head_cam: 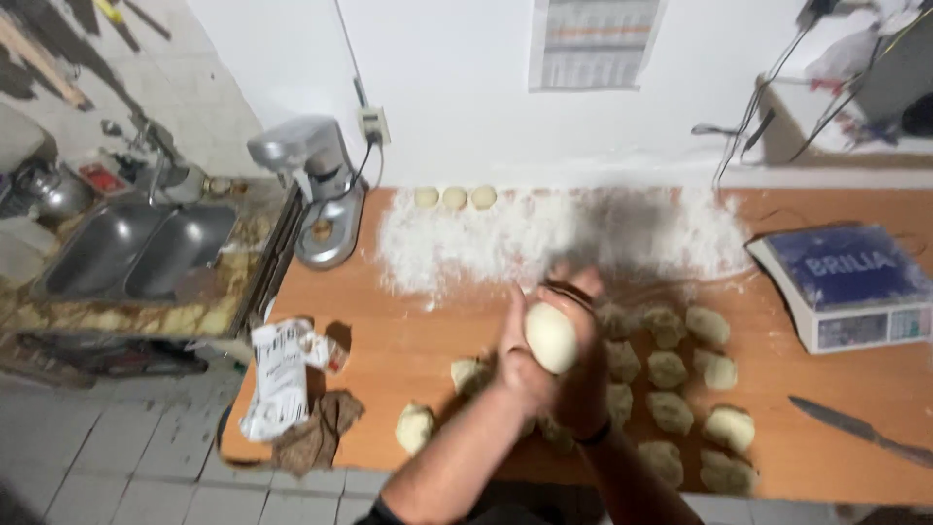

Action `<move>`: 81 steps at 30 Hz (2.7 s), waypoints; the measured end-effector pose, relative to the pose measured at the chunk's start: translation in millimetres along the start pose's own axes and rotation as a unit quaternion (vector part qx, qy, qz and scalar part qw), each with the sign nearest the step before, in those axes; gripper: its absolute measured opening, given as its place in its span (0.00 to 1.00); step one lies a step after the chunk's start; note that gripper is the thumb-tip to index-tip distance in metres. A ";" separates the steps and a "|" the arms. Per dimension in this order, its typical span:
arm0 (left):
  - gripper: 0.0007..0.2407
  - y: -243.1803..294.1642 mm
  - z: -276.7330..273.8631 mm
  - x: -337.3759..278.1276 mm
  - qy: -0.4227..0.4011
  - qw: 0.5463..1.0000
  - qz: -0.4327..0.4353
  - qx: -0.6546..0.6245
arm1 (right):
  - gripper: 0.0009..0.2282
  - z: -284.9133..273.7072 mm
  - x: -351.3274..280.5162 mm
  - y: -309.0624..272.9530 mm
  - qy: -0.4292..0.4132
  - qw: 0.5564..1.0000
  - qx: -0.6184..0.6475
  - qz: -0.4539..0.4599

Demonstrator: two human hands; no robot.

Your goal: Shaping individual portions of pastry dough into smooth balls on a floured workbench.

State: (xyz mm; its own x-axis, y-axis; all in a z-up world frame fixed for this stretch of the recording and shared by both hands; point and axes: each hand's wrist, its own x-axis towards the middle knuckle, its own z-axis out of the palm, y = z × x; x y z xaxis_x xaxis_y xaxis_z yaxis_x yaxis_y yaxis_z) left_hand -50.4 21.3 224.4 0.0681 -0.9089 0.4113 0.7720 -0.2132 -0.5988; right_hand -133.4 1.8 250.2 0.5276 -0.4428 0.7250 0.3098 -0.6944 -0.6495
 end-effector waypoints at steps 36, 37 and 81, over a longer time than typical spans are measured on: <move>0.20 -29.6 26.4 10.0 -0.146 0.954 0.159 0.210 | 0.37 -3.0 -25.6 34.6 -0.099 0.988 0.116 0.019; 0.18 -22.0 34.0 15.4 -0.170 0.955 0.123 0.211 | 0.36 -3.8 -20.5 28.0 -0.106 0.988 0.110 0.014; 0.41 -39.5 -18.7 39.5 0.030 0.814 0.261 0.518 | 0.34 -61.8 -12.8 77.7 -0.047 0.974 0.223 0.002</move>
State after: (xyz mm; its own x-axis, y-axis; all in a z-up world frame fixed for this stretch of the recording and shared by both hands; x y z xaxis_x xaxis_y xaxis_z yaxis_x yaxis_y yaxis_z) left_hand -90.0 -12.9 251.5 0.5504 -0.8016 0.2336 0.7689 0.5957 0.2325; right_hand -165.0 -81.6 204.7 0.5932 -0.3772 0.7112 0.6087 -0.3680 -0.7029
